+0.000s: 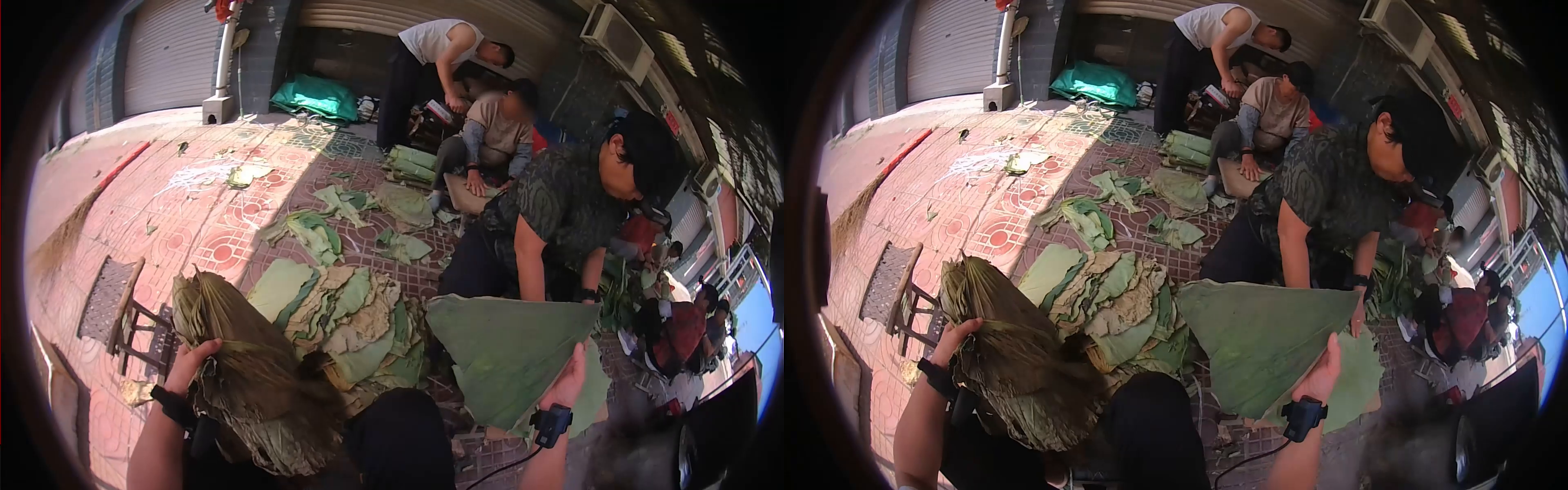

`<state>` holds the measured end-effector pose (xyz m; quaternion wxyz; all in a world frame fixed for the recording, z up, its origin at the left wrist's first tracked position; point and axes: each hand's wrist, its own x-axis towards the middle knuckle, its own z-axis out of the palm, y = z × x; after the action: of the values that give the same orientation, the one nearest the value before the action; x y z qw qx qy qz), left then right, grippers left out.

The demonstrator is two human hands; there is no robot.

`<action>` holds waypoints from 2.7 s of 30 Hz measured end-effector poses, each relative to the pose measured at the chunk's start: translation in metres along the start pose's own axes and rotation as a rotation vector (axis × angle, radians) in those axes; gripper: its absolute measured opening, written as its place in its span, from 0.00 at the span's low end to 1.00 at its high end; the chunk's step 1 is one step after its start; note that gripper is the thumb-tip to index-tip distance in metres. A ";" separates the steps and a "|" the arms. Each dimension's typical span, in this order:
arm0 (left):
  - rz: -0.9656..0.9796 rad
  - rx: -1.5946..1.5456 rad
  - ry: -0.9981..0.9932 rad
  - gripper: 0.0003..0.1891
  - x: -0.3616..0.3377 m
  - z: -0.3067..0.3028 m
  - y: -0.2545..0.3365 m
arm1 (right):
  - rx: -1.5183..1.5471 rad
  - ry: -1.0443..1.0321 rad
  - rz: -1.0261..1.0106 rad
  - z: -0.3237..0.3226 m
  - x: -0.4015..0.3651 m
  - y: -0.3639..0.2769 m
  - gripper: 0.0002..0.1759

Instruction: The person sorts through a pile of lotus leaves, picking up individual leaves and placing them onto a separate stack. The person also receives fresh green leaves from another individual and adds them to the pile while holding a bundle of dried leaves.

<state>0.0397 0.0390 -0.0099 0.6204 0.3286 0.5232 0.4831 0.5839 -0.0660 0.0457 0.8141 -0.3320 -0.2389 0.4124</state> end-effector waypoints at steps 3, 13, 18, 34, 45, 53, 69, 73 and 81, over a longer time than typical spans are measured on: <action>0.028 -0.024 0.001 0.18 0.008 -0.003 -0.008 | -0.330 0.034 -0.014 -0.025 -0.012 0.002 0.21; 0.026 0.003 -0.008 0.18 0.006 -0.005 -0.009 | -0.378 0.233 -0.342 -0.059 -0.034 -0.116 0.16; 0.009 0.041 -0.022 0.19 0.012 -0.011 -0.013 | -0.463 0.263 -0.396 -0.097 -0.025 -0.150 0.15; 0.019 0.130 -0.036 0.20 0.005 -0.020 -0.010 | -1.048 0.225 -0.305 -0.261 0.194 -0.092 0.21; -0.047 0.063 0.100 0.21 -0.025 -0.049 0.000 | -1.269 -0.693 -0.259 0.175 0.054 0.141 0.29; -0.019 0.075 0.293 0.21 -0.062 -0.073 0.025 | -1.843 -1.487 -0.223 0.241 0.024 0.403 0.38; -0.006 0.049 0.323 0.20 -0.046 -0.113 0.011 | -1.930 -1.191 -0.294 0.228 0.052 0.361 0.12; 0.007 0.064 0.295 0.20 -0.041 -0.106 0.009 | -1.738 -1.124 0.082 0.177 0.093 0.264 0.14; 0.035 0.071 0.198 0.18 -0.018 -0.067 0.007 | -2.368 -1.163 0.406 0.082 0.090 0.196 0.28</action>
<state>-0.0269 0.0173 -0.0133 0.5451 0.3100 0.5931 0.5050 0.4782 0.1230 -0.0338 -0.2580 -0.6405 -0.7073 0.1513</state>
